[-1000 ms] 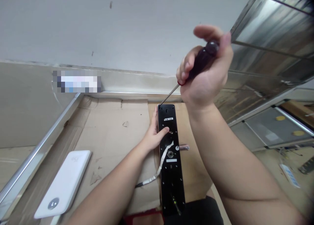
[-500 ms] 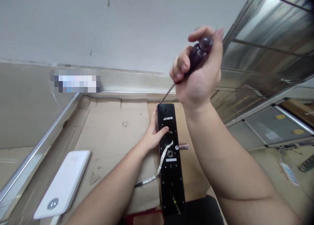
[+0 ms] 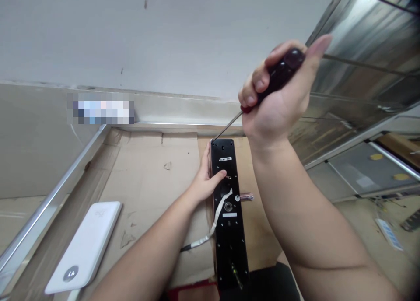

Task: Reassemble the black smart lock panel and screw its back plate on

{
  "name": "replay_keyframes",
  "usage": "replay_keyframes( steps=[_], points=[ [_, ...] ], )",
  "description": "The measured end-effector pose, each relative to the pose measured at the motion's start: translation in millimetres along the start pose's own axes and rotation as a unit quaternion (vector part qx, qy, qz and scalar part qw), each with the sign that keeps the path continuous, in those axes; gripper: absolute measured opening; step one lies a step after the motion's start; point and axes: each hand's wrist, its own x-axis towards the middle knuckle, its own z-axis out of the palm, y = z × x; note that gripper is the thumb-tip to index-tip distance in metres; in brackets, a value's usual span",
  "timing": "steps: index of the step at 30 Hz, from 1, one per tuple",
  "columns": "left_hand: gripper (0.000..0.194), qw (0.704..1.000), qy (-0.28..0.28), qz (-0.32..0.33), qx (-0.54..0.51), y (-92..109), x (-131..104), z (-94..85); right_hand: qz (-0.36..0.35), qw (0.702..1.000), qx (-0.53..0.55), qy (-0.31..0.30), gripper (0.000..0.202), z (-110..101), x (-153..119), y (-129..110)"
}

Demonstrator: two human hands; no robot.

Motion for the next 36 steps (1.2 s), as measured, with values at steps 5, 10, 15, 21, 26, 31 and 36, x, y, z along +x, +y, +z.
replay_keyframes(
  steps=[5,10,15,21,26,31,36],
  points=[
    [0.093,1.0,0.012,-0.01,-0.025,-2,0,0.5,-0.008,0.999,-0.026,0.023,0.055,-7,1,-7],
    [0.063,0.99,0.126,0.023,0.062,3,4,-11.0,0.014,0.999,-0.027,0.023,0.052,-11,1,-8],
    [0.033,0.953,0.184,0.075,0.23,12,5,-23.2,0.093,0.994,0.011,0.059,0.053,-12,-2,-8],
    [0.018,0.93,0.17,0.097,0.312,15,4,-27.2,0.082,0.996,0.018,0.006,0.055,-24,-3,3],
    [0.021,0.887,0.207,-0.021,0.413,20,8,-54.5,0.091,0.993,0.075,0.012,0.048,-54,7,-5],
    [0.024,0.806,0.191,-0.208,0.52,16,11,-85.9,0.171,0.97,0.171,-0.008,0.035,-107,13,-13],
    [0.057,0.78,0.186,-0.25,0.543,7,10,-94.3,0.399,0.907,0.122,-0.062,0.032,-147,-6,13]
  ],
)
